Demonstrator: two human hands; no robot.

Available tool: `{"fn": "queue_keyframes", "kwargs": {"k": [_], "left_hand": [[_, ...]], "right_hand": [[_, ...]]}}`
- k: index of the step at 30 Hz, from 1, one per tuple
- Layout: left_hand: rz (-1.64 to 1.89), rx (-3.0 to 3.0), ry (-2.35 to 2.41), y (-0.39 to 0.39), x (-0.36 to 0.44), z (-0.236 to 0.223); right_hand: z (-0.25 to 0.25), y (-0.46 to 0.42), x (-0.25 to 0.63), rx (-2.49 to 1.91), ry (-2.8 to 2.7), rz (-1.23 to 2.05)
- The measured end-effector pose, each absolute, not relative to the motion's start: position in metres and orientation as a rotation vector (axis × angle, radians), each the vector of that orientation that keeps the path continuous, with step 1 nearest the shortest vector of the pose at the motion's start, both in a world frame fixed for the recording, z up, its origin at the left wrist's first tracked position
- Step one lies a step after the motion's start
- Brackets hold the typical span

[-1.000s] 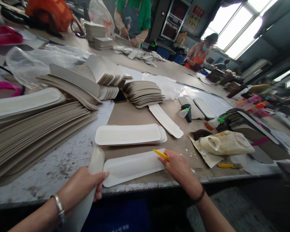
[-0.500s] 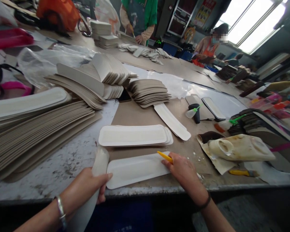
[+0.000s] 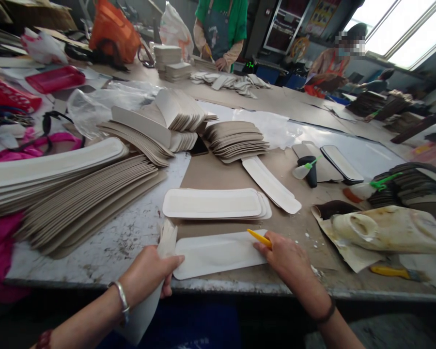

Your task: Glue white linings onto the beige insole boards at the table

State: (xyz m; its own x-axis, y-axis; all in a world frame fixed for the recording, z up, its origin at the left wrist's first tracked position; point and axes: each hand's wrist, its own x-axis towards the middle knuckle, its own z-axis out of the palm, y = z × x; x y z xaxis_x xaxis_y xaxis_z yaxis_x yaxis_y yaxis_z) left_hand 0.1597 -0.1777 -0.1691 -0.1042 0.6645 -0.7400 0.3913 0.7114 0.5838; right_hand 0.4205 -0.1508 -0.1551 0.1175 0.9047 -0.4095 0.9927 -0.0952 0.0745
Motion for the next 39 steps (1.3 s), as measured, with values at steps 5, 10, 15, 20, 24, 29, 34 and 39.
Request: {"fn": "queue_keyframes", "kwargs": {"k": [5,10,15,20,24,29,34,39], "left_hand": [[0.273,0.879,1.731,-0.177,0.158,-0.171],[0.247,0.894,1.683,-0.177,0.157,-0.17],[0.244,0.852,1.704,-0.177,0.157,-0.171],[0.239,0.874,1.651,-0.178,0.153,-0.18],[0.294,0.868,1.664,-0.181,0.151,-0.186],[0.317,0.877,1.609,-0.184,0.147,-0.181],[0.277,0.907,1.598,-0.189,0.136,-0.178],[0.31,0.99,1.645,-0.196,0.122,-0.192]], "right_hand": [[-0.157,-0.15,0.422,2.071,1.885,-0.376],[-0.157,-0.152,0.421,2.083,1.892,-0.384],[-0.154,-0.158,0.427,2.149,1.934,-0.241],[-0.153,-0.163,0.445,2.333,1.902,-0.142],[-0.158,-0.164,0.453,2.394,1.937,-0.354],[-0.161,-0.162,0.46,2.465,2.068,-0.862],[-0.151,-0.173,0.459,2.488,2.03,-1.301],[-0.142,-0.184,0.443,2.497,2.085,-1.223]]}}
